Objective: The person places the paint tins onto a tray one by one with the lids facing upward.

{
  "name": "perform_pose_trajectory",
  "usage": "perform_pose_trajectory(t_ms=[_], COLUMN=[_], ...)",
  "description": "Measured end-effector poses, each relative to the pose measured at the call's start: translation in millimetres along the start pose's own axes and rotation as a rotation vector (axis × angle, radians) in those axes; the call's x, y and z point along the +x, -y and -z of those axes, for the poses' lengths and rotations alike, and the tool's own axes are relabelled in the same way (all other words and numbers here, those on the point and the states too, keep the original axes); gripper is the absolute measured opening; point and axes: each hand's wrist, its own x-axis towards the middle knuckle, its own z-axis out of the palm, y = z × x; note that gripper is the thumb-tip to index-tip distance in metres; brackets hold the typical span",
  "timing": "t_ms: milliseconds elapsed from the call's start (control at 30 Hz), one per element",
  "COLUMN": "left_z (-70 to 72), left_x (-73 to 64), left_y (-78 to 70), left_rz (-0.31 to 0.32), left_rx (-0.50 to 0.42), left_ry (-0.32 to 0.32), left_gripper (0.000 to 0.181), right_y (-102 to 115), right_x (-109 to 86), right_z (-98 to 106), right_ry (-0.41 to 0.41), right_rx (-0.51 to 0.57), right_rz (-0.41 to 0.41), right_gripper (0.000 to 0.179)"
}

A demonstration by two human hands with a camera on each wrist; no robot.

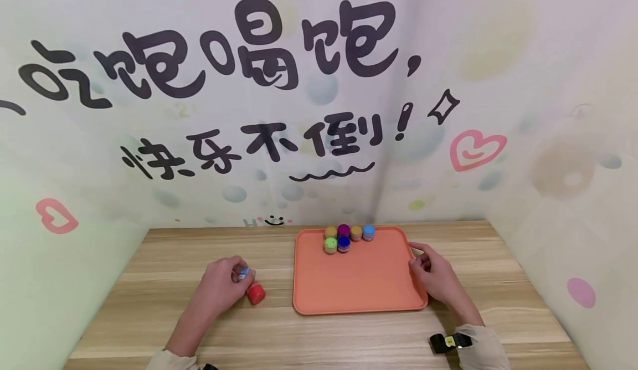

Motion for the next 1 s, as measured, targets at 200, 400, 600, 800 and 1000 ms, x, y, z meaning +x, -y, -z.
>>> perform_pose_trajectory(t_ms=[200,400,600,800,1000], left_z=[-1.9,-3.2,-3.2,-4.1,-7.2], left_x=[-0.9,-1.7,-1.6,-1.1,-0.2], left_y=[-0.8,-4.0,-7.5,-13.1,-23.2], left_rz=[-0.039,-0.085,-0.113,-0.133,-0.159], left_rx=[-0.007,-0.025,-0.049,-0.083,-0.118], left_ry=[-0.039,-0.100,-0.158,-0.191,-0.201], left_gripper=[0.022,0.024,0.024,0.025,0.030], right_y=[-0.3,-1.9,-4.7,-4.8,-5.1], right_x=[0.1,0.3,0.6,0.7,0.7], right_z=[0.0,-0.6,-1.7,-1.9,-1.9], right_ry=[0.004,-0.003,-0.005,-0.004,-0.005], right_rx=[-0.002,-0.007,-0.012,-0.013,-0.013], right_rz=[-0.004,0.004,0.009,0.011,0.011], right_gripper=[0.042,0.042,0.041,0.042,0.042])
